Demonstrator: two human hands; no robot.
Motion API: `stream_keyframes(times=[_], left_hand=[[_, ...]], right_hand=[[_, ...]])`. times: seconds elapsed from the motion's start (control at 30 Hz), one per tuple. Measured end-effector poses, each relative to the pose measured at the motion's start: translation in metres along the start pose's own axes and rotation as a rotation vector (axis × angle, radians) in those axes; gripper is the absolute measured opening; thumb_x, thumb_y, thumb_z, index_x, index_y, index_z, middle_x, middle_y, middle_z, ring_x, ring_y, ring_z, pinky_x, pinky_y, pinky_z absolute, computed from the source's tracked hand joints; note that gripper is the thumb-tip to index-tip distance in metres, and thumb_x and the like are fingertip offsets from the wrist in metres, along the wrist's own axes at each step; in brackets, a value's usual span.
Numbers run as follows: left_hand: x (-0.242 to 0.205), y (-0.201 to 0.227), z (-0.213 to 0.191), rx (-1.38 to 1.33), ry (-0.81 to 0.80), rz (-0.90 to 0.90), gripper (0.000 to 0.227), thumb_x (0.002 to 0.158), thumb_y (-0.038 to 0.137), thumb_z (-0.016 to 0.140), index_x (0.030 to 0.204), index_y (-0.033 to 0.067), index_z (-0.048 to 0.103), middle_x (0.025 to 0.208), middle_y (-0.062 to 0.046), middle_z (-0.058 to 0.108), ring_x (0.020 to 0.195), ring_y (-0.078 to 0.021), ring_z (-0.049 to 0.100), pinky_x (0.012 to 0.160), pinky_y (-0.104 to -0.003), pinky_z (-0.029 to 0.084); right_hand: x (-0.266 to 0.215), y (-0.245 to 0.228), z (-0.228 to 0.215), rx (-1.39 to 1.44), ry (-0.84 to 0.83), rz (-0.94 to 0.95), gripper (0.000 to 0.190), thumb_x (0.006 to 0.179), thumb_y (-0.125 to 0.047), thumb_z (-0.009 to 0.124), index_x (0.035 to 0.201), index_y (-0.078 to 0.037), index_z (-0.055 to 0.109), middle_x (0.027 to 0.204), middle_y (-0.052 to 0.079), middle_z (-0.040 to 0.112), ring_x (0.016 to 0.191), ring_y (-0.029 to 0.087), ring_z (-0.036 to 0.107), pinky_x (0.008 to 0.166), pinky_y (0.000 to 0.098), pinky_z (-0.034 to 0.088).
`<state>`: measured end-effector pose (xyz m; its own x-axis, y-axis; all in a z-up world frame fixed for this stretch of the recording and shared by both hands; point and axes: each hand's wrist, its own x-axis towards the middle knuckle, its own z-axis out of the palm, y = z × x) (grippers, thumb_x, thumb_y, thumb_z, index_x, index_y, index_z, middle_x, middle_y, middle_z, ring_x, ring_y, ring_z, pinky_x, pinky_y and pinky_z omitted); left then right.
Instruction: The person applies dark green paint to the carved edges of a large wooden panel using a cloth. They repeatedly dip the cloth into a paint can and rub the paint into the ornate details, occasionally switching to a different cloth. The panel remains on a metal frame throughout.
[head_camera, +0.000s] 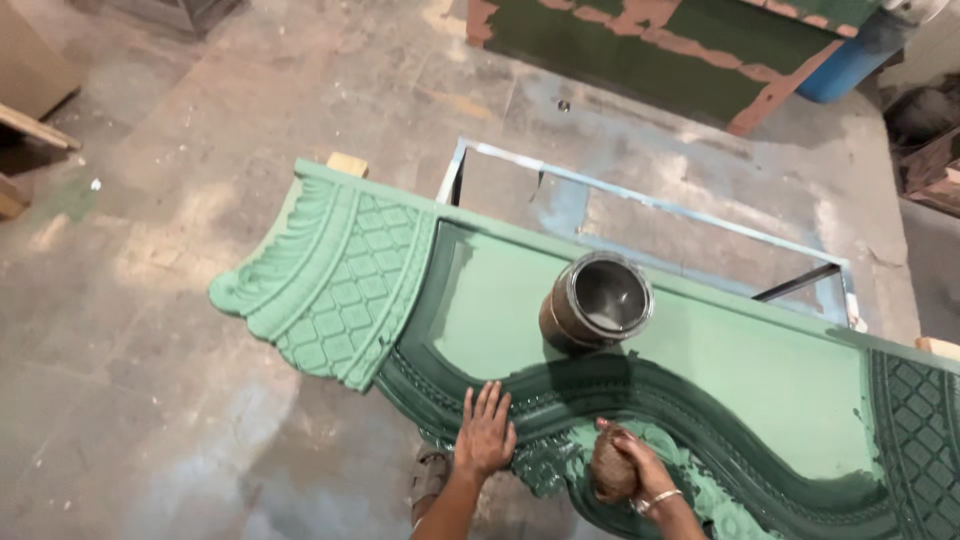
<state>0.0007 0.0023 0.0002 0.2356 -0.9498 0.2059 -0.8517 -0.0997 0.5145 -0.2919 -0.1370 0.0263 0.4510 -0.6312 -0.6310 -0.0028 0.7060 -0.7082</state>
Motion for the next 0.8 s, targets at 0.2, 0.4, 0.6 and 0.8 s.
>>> stream_keyframes(times=[0.2,0.4,0.6,0.8], left_hand=[[0.018,-0.005,-0.006,-0.129,-0.039,-0.061,0.063,0.092,0.026,0.061,0.145,-0.0012,0.043,0.156,-0.026,0.035,0.148,-0.0409,0.023,0.119,-0.058,0.012],[0.107,-0.002,-0.015,-0.335,0.072,-0.102,0.063,0.092,0.019,0.063,0.147,-0.0014,0.041,0.152,-0.023,0.042,0.145,-0.0384,0.034,0.118,-0.054,0.025],[0.208,0.000,-0.029,-0.511,0.051,-0.152,0.058,0.094,0.021,0.062,0.145,0.0028,0.044,0.144,-0.018,0.053,0.136,-0.0362,0.046,0.113,-0.051,0.034],[0.241,-0.007,-0.025,-0.621,-0.023,-0.273,0.052,0.096,0.025,0.062,0.143,0.0082,0.047,0.140,-0.017,0.056,0.134,-0.0352,0.048,0.112,-0.051,0.036]], right_hand=[[-0.011,-0.069,0.040,0.124,-0.146,-0.046,0.054,0.091,-0.027,0.060,0.134,0.005,0.059,0.122,0.019,0.072,0.106,0.033,0.071,0.086,0.0462,0.059],[0.010,-0.152,0.059,0.038,-0.073,-0.051,0.065,0.085,-0.025,0.063,0.145,-0.006,0.047,0.128,0.015,0.069,0.109,0.031,0.071,0.088,0.0511,0.060],[0.060,-0.202,0.080,0.241,0.141,-0.219,0.056,0.096,-0.028,0.061,0.145,-0.002,0.049,0.132,0.016,0.064,0.114,0.031,0.066,0.094,0.0507,0.054],[0.077,-0.210,0.135,0.598,0.241,-0.281,0.059,0.100,-0.045,0.048,0.142,-0.004,0.052,0.128,0.018,0.064,0.110,0.034,0.065,0.090,0.0502,0.055]])
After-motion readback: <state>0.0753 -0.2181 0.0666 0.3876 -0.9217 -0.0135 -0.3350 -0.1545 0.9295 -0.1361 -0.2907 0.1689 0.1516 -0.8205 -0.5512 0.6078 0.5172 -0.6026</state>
